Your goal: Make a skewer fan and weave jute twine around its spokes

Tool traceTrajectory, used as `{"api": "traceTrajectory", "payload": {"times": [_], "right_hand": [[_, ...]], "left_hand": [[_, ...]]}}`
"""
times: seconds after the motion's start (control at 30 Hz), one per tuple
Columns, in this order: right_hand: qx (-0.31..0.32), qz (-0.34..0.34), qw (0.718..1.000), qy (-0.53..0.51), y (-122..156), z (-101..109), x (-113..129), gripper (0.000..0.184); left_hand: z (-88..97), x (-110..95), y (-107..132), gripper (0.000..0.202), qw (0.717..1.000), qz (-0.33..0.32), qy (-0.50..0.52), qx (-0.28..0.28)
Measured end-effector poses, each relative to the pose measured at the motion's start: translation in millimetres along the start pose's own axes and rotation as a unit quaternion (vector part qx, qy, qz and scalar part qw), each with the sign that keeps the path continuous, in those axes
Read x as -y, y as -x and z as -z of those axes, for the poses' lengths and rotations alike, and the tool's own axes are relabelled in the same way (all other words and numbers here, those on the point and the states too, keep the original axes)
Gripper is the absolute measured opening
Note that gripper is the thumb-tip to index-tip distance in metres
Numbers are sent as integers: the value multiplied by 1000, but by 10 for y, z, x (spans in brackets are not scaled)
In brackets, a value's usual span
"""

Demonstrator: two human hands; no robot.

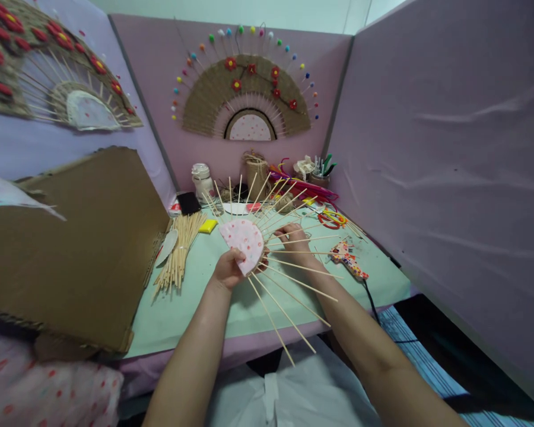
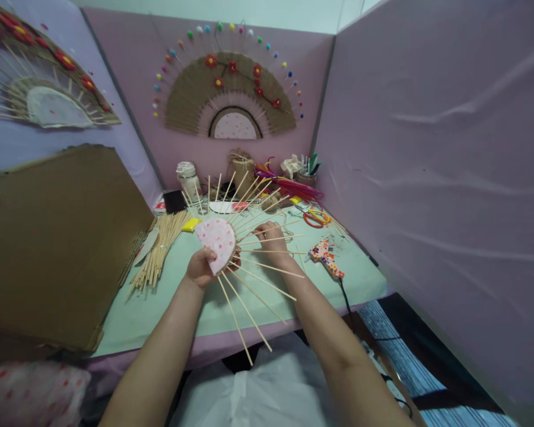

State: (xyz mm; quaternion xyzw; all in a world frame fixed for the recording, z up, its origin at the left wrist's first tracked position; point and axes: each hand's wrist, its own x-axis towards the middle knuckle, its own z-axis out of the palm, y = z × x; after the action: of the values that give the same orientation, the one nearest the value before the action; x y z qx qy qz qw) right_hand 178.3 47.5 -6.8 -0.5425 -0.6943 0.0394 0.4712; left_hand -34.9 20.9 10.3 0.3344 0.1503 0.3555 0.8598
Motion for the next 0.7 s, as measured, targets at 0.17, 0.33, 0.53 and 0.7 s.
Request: {"api": "traceTrajectory", "payload": {"times": [0.17,0.33,0.53,0.7], "right_hand": [[-40,-44,998,-12,-7,-101,16,12],[-37,-120,990,-71,-3,-69,80,18],[-58,-164,978,-113,69,46,73,26],[-91,-162,970,-155,77,156,62,27]], "left_hand": [[-9,21,6,48,1000,8,-3,2],[-38,35,10,51,1000,8,0,0],[-74,39,1,55,1000,5,-11,16],[-59,46,-9,56,1000,0,-22,2]]}}
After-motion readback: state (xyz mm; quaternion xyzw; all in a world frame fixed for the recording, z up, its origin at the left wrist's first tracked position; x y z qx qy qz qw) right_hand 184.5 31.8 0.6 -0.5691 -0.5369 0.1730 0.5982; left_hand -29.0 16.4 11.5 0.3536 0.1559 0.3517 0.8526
